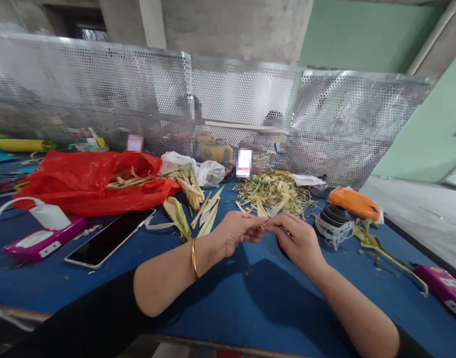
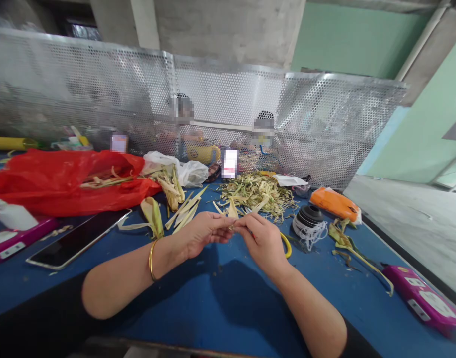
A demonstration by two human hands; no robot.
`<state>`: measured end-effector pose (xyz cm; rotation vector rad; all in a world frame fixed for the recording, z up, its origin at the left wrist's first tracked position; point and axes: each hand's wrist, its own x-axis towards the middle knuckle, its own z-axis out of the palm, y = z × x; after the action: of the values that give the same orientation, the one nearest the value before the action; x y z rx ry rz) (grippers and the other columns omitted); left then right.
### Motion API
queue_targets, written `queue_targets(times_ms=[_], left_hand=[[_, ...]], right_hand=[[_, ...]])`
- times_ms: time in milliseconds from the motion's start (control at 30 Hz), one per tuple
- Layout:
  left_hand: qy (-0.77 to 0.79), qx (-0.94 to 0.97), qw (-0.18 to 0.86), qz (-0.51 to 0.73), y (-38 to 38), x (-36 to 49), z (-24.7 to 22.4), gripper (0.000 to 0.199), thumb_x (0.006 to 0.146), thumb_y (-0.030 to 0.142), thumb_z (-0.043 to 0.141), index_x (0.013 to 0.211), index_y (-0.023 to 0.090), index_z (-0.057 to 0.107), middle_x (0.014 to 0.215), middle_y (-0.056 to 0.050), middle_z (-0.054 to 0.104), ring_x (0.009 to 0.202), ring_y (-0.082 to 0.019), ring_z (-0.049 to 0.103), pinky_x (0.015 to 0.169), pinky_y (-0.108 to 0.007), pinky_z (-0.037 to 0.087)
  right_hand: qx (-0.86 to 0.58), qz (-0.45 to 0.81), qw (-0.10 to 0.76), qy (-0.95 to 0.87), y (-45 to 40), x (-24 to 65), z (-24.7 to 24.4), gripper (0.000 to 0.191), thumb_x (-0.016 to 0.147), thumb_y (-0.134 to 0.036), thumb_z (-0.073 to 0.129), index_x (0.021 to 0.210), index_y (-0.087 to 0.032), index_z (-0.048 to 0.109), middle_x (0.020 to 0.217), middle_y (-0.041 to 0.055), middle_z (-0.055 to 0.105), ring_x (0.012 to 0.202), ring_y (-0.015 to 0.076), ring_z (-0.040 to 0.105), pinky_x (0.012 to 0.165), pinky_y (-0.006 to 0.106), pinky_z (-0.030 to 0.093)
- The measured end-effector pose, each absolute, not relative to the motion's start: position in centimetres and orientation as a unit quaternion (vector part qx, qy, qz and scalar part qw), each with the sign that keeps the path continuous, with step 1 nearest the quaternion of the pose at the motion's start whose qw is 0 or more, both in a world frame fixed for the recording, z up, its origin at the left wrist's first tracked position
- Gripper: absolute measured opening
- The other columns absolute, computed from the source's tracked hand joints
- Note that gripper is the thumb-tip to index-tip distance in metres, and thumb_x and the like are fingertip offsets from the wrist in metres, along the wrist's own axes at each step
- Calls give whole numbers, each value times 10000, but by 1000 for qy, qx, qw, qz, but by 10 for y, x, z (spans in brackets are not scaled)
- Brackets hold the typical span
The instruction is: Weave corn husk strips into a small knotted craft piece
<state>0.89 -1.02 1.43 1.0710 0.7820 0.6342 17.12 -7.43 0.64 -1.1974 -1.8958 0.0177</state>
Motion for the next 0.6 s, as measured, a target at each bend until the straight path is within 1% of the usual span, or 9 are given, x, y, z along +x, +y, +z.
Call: queue_targets(times_ms=[100, 233, 367, 467, 600], left_hand=[[346, 485, 744, 304, -14, 11, 13, 212, 665, 316, 775, 672, 126, 680, 658, -39, 665, 617, -124, 600, 649, -247, 477], [352, 499, 704, 362, -19, 17, 11, 155, 697, 277, 738, 658, 135, 692, 644, -34, 672, 593, -117, 595, 635, -245, 476], [340, 525, 678, 386, -20, 20, 7, 178, 697, 314, 738, 654, 144, 708, 656, -41, 688, 613, -128, 608, 638, -252, 482], [334, 534, 677, 381, -19, 20, 5, 205, 700, 341, 736, 655, 143, 712, 666, -51, 695, 612, -131, 610, 637, -257, 486], [335, 536, 675, 381, -20, 20, 5, 216, 706, 343, 729, 645, 137, 707, 653, -54, 689, 607, -132, 609, 632, -257, 487]], right_hand=[[-501, -6, 432, -750, -75, 169, 7, 127, 919, -200, 532, 824, -206, 617, 788, 21, 637, 751, 151, 606, 706, 253, 452], [-530, 0, 446, -721, -76, 166, 7, 140, 908, -204, 518, 779, -206, 573, 770, 19, 620, 738, 155, 589, 686, 257, 445], [-554, 60, 465, -688, -74, 164, 4, 129, 885, -233, 521, 764, -208, 558, 737, 14, 625, 697, 156, 575, 657, 264, 446], [-564, 105, 486, -660, -71, 164, 1, 122, 864, -270, 542, 770, -201, 580, 718, 17, 634, 678, 159, 570, 640, 271, 445], [-574, 133, 505, -631, -71, 165, 1, 138, 826, -302, 584, 751, -189, 609, 697, 20, 644, 656, 161, 569, 632, 280, 443]])
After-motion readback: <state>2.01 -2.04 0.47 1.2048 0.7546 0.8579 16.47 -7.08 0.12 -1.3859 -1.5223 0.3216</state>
